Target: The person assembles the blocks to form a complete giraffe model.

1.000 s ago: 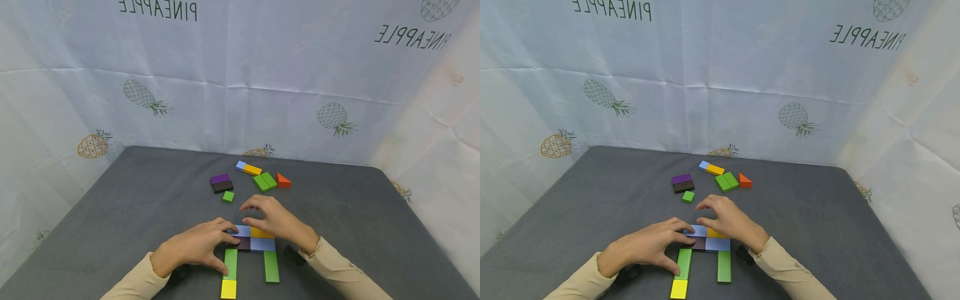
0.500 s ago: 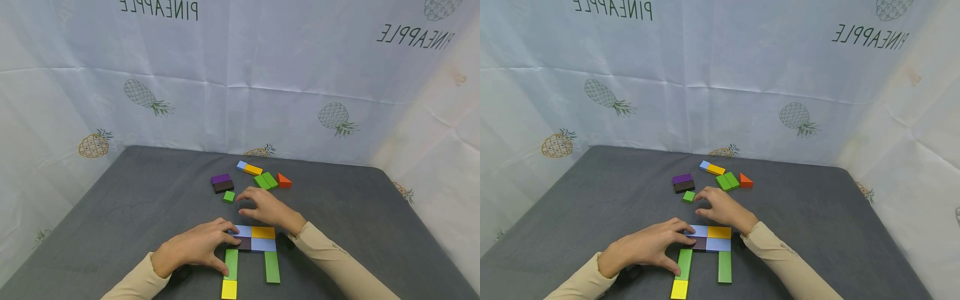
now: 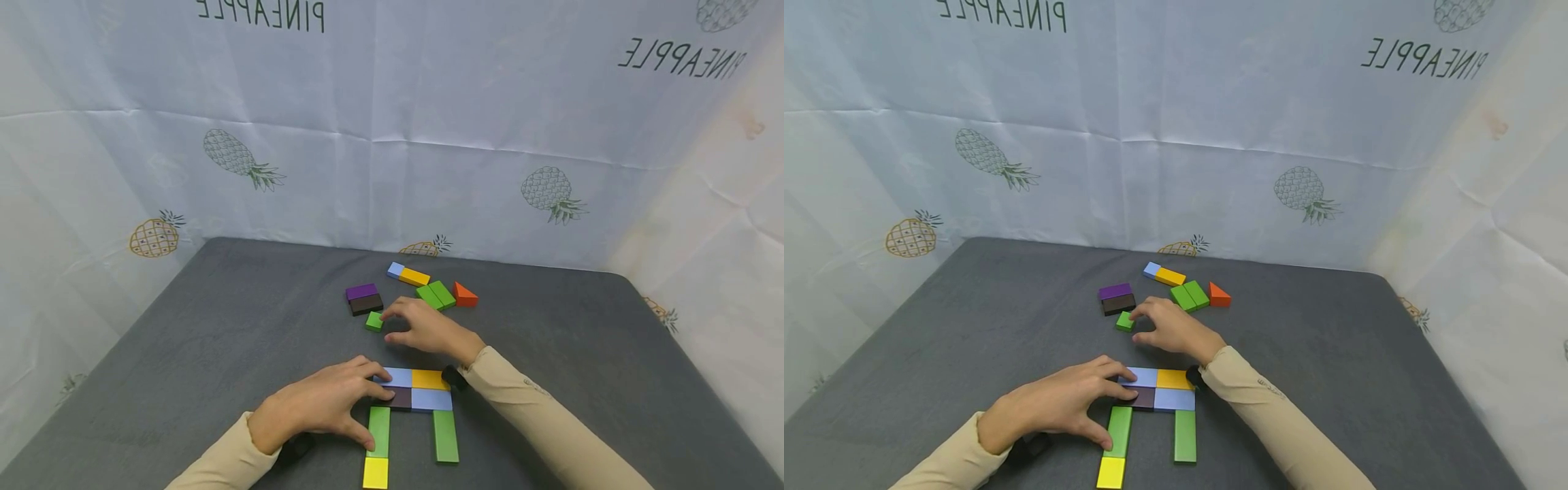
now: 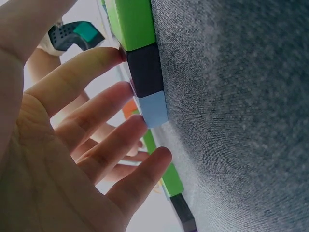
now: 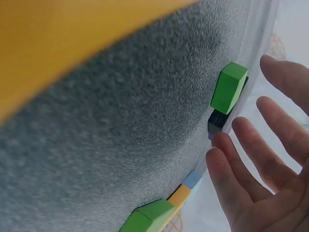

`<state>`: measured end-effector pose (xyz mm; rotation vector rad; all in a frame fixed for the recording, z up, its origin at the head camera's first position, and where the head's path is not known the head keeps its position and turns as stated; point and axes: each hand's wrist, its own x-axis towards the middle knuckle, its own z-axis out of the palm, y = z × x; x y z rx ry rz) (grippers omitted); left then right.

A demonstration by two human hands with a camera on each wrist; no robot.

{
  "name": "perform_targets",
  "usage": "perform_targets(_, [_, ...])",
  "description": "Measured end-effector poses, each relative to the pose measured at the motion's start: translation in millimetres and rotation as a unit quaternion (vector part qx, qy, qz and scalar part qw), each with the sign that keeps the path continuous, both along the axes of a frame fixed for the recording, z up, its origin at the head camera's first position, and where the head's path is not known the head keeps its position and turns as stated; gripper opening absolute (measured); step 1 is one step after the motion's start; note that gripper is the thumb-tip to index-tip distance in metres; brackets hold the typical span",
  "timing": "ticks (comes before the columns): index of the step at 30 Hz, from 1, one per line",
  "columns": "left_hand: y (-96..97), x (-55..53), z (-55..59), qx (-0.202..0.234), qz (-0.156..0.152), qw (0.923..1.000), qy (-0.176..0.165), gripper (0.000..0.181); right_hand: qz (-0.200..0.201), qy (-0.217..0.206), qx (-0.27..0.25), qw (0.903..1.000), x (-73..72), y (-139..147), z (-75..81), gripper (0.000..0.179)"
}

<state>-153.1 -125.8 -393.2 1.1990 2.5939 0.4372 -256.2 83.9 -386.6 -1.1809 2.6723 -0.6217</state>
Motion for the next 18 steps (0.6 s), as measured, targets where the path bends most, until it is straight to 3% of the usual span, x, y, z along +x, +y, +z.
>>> perform_targets(18, [0.3,-0.5,0.4,-0.001,0.001,1.0000,-0.005,0.065,-0.021,-0.053,0.091,0.9942,-15.2,-23.9,2.0,0.045])
